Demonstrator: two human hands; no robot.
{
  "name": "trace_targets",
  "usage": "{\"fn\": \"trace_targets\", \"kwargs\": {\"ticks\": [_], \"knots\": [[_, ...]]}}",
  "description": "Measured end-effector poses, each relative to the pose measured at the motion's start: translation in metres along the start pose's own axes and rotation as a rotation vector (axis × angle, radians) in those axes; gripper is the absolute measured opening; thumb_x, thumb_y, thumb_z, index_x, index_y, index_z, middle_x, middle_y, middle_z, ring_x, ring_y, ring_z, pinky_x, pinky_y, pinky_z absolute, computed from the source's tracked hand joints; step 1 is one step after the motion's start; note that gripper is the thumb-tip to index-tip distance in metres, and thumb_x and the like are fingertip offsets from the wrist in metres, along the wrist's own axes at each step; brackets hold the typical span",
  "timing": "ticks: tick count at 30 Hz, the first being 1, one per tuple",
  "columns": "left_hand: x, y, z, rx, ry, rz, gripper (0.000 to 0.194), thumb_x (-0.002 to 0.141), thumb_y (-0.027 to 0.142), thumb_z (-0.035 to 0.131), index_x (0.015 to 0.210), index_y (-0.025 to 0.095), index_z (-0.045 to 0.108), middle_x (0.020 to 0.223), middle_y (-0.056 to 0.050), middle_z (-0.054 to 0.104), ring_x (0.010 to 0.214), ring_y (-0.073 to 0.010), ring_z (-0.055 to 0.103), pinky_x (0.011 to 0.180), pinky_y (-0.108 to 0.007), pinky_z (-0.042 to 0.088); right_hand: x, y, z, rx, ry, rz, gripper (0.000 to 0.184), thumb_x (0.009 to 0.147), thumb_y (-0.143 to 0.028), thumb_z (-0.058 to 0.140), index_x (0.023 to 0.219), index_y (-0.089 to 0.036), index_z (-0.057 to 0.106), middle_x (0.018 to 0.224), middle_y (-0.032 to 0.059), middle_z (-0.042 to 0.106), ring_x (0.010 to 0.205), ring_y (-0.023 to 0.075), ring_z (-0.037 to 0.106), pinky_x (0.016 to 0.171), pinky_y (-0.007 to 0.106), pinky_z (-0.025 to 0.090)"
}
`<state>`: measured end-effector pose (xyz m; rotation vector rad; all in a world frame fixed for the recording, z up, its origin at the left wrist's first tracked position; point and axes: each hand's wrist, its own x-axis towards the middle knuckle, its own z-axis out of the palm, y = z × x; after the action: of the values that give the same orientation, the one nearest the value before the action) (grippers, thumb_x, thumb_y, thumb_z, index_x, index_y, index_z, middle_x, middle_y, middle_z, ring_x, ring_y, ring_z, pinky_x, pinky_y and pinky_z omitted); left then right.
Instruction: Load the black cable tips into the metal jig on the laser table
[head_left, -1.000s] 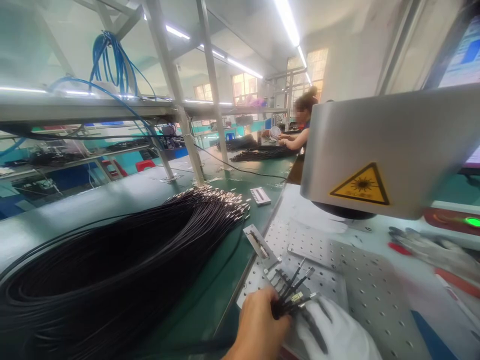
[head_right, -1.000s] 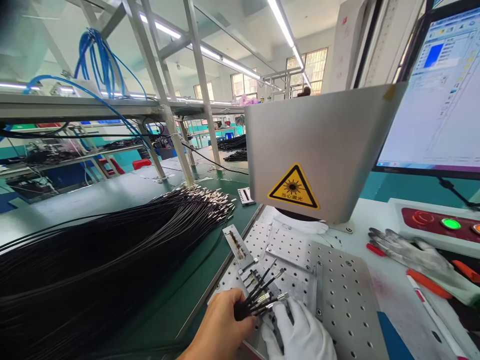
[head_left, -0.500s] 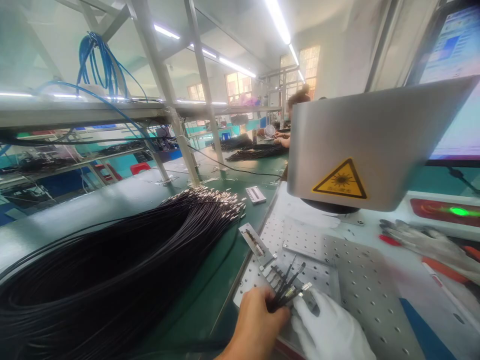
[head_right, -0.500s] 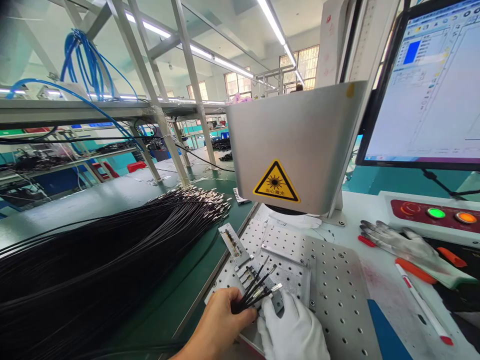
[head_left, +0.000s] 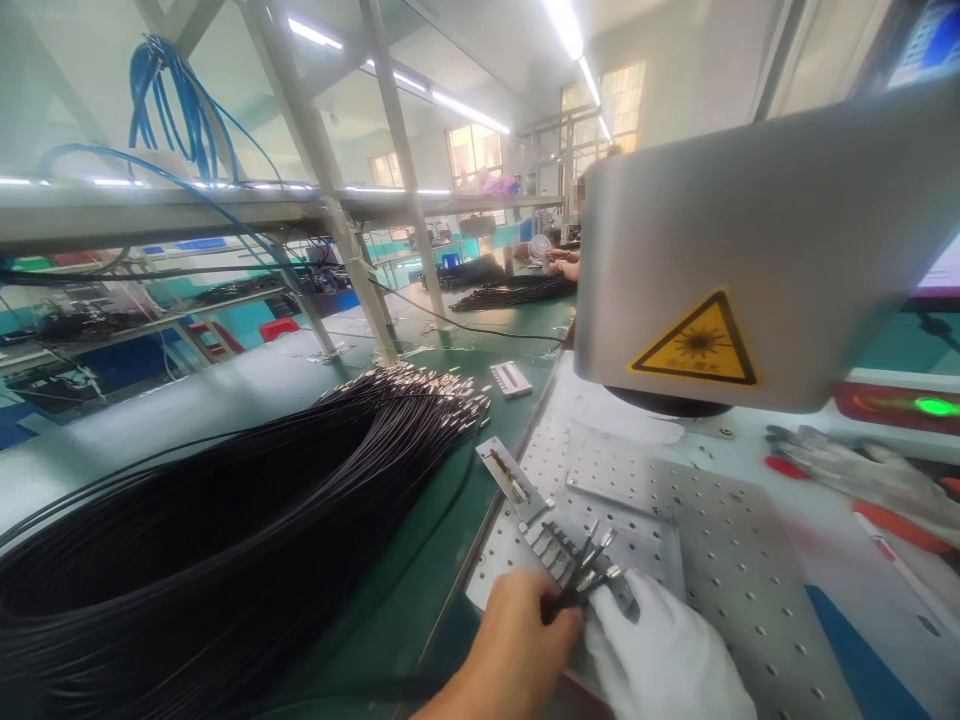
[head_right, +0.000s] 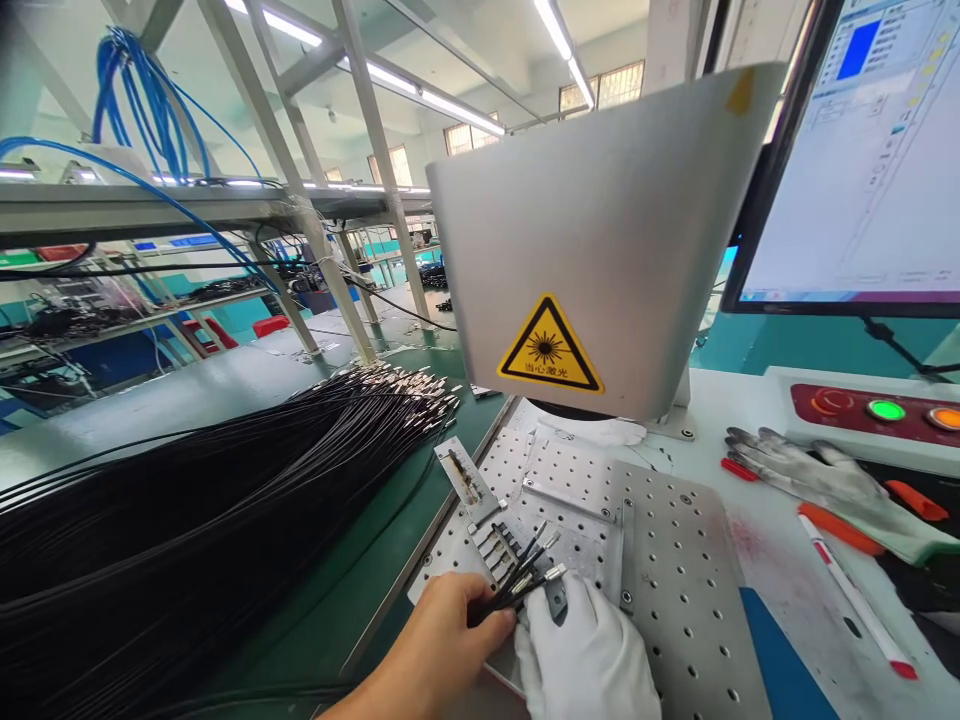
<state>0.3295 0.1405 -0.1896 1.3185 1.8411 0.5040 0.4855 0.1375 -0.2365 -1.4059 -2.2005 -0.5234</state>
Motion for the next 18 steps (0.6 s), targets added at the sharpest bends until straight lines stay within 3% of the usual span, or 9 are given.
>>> {"fn": "trace_targets", "kwargs": {"ticks": [4,10,14,18], "knots": [[0.006,0.001,0.005,-0.015,0.009,-0.024,0.019,0.070,0.015,0.057,0.056,0.020,0.045,0.058,0.005,0.041,0.066,-0.0129,0.044,0.060,-0.027,0.025,0.005,-0.002,-0.002,0.018,0.037,0.020,0.026,0.089,-0.021,0.047,0.085,-0.027,0.072,0.090,0.0060,0.068,0.080,0.0199,0.064,0.066,0.027,0.049],[0.006,0.002,0.011,-0.014,0.051,-0.008,0.018,0.069,0.014,0.059,0.057,0.020,0.046,0.059,0.004,0.044,0.065,-0.0130,0.044,0.059,-0.027,0.025,0.004,-0.002,0.001,0.023,0.035,0.019,0.026,0.091,-0.022,0.045,0.084,-0.023,0.070,0.079,0.0070,0.062,0.068,0.0196,0.060,0.057,0.029,0.046],[0.004,0.004,-0.002,-0.004,0.028,0.033,0.023,0.071,0.018,0.061,0.055,0.020,0.044,0.058,0.004,0.042,0.066,-0.0133,0.042,0.059,-0.028,0.024,-0.001,-0.001,0.007,0.013,0.132,-0.040,0.035,0.095,-0.018,0.038,0.093,-0.021,0.072,0.094,0.0118,0.065,0.078,0.0226,0.061,0.066,0.033,0.049],[0.000,0.007,-0.026,-0.181,0.043,0.108,0.023,0.075,0.023,0.059,0.059,0.019,0.044,0.056,0.007,0.037,0.059,-0.0094,0.036,0.058,-0.026,0.024,-0.004,-0.003,0.006,0.022,0.085,-0.001,0.029,0.092,-0.018,0.045,0.097,-0.024,0.073,0.103,0.0126,0.065,0.080,0.0244,0.061,0.064,0.034,0.049]]}}
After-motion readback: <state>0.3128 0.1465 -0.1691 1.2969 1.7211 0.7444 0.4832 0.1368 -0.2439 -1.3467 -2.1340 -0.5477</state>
